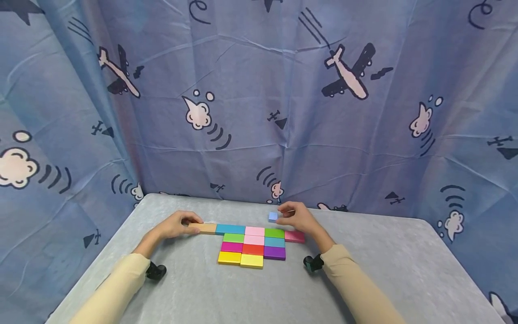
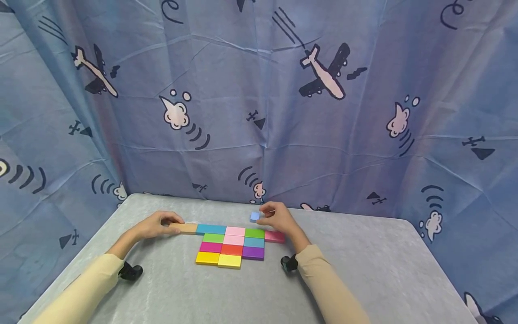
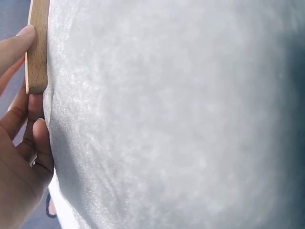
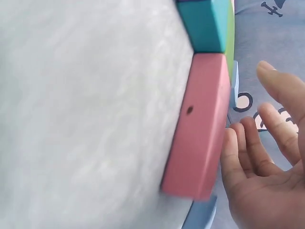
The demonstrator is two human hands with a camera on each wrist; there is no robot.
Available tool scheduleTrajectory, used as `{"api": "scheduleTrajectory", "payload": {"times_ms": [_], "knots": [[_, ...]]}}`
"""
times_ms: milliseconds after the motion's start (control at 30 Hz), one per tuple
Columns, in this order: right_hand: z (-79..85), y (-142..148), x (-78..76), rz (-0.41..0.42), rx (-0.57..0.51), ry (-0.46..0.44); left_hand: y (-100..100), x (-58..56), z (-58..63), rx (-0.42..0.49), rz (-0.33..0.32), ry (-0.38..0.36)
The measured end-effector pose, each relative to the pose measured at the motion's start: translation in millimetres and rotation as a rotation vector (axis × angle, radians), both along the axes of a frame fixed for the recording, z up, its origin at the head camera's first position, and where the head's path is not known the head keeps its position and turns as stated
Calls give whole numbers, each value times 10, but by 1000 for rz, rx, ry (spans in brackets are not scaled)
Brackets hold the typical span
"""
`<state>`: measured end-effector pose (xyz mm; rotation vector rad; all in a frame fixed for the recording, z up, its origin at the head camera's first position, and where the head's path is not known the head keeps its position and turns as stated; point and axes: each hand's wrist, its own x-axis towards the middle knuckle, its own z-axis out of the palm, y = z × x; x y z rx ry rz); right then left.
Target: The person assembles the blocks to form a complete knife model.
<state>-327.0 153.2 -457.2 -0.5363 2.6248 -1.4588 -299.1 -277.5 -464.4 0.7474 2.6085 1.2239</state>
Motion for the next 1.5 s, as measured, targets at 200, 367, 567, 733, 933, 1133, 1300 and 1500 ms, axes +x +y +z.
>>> {"api": "scheduleTrajectory", "payload": {"times_ms": [200, 367, 567, 733, 933, 1133, 1300, 1500], "knots": [[13, -109, -51, -20, -13, -26, 4, -3, 2, 1, 3, 0], [-3, -179, -93, -36, -20, -34, 8, 4, 1, 6, 0, 6], [-41, -230, -139, -23, 62, 13, 9, 11, -13, 8, 2, -7], [-18, -237, -129, -26, 95, 46, 17, 12, -19, 10, -1, -1], [71, -99, -34, 11, 85, 47, 5, 11, -11, 13, -8, 8], [128, 155, 62, 100, 78, 31, -13, 14, -9, 21, -12, 6], [200, 317, 196, 209, 107, 48, -19, 16, -15, 28, -16, 4], [279, 421, 391, 270, 137, 54, -12, 3, -12, 35, -21, 12]]}}
